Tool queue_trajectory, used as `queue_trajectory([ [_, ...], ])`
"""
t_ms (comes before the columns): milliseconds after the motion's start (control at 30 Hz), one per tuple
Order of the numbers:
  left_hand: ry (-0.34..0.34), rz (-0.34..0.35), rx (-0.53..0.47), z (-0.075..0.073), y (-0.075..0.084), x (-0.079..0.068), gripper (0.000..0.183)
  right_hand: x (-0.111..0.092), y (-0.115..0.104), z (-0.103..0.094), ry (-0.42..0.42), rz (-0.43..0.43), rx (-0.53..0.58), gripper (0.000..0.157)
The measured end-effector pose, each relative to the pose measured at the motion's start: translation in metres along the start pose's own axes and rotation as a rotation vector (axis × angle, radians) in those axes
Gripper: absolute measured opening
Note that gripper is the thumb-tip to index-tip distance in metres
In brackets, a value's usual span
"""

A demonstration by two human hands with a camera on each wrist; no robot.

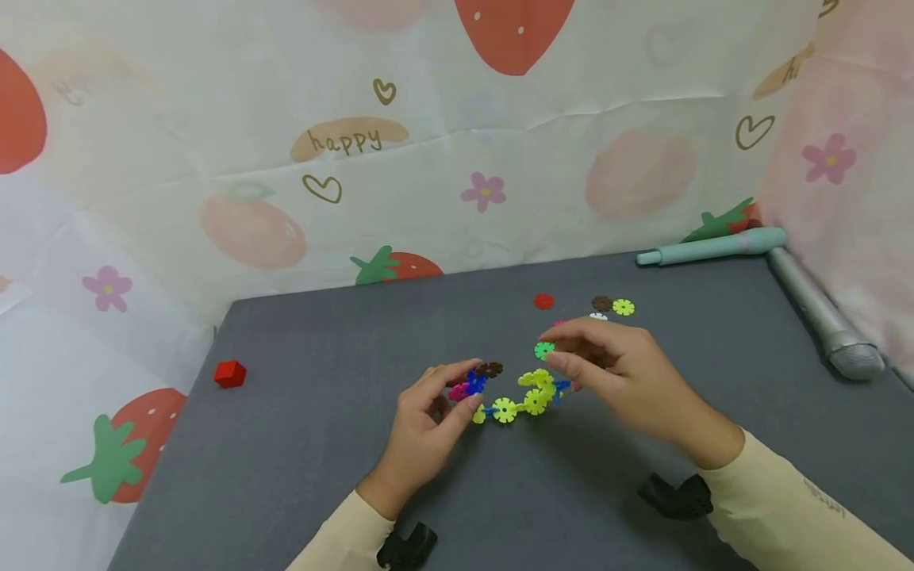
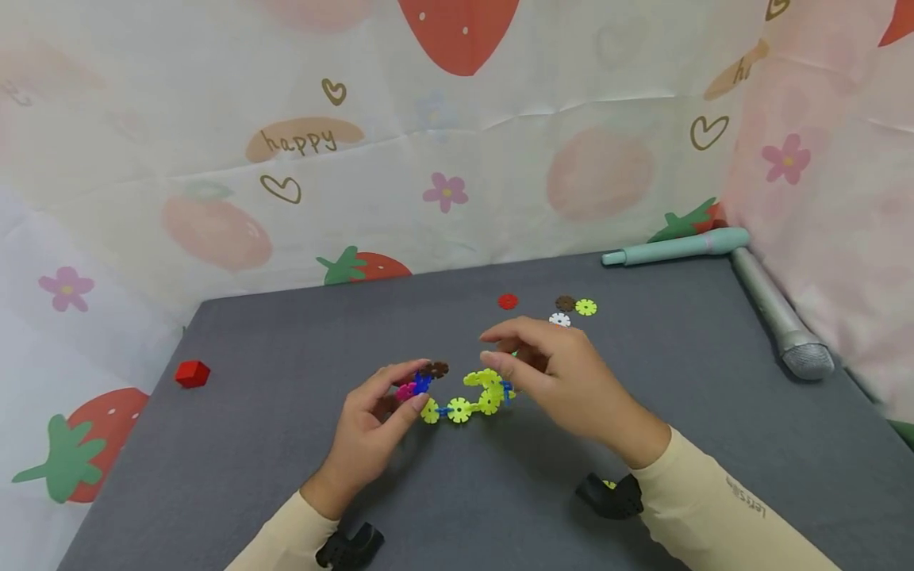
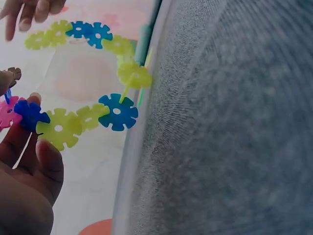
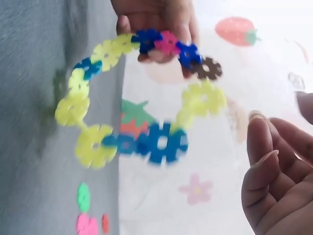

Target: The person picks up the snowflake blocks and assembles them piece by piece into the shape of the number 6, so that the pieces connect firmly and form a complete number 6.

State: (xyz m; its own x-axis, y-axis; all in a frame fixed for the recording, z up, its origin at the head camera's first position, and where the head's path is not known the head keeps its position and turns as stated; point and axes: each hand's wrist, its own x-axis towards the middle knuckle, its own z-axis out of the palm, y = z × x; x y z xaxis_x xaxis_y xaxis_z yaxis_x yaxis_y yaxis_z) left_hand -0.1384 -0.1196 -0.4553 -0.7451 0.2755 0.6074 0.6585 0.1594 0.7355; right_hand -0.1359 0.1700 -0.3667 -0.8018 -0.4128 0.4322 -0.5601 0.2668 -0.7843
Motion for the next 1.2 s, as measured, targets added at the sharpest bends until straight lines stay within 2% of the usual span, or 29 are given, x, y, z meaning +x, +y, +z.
queue_trajectory([
  [133,0.005,-0.044,0.014,0.0,0.0,0.0,0.044,-0.015,0.01,-0.016,0.049,0.066,0.073,0.025],
  [300,0.022,-0.113,0.012,0.001,0.002,0.001,0.04,-0.033,0.029,-0.03,0.068,0.126,0.138,0.024],
  [500,0.06,-0.172,0.0,0.001,0.002,-0.001,0.041,-0.053,0.053,-0.044,0.035,0.15,0.253,0.028],
  [667,0.05,-0.165,-0.025,0.0,0.0,-0.002,0.04,-0.07,0.07,-0.054,-0.02,0.209,0.321,0.033],
  [767,0.037,-0.155,-0.042,0.0,-0.001,-0.001,0.04,-0.083,0.081,-0.056,-0.088,0.246,0.346,0.036],
  [900,0.024,-0.151,-0.048,0.0,0.0,0.0,0.039,-0.096,0.095,-0.056,-0.226,0.28,0.373,0.04],
  [1200,-0.007,-0.15,-0.036,-0.003,0.002,-0.001,0.037,-0.102,0.097,-0.064,-0.559,0.243,0.253,0.052],
])
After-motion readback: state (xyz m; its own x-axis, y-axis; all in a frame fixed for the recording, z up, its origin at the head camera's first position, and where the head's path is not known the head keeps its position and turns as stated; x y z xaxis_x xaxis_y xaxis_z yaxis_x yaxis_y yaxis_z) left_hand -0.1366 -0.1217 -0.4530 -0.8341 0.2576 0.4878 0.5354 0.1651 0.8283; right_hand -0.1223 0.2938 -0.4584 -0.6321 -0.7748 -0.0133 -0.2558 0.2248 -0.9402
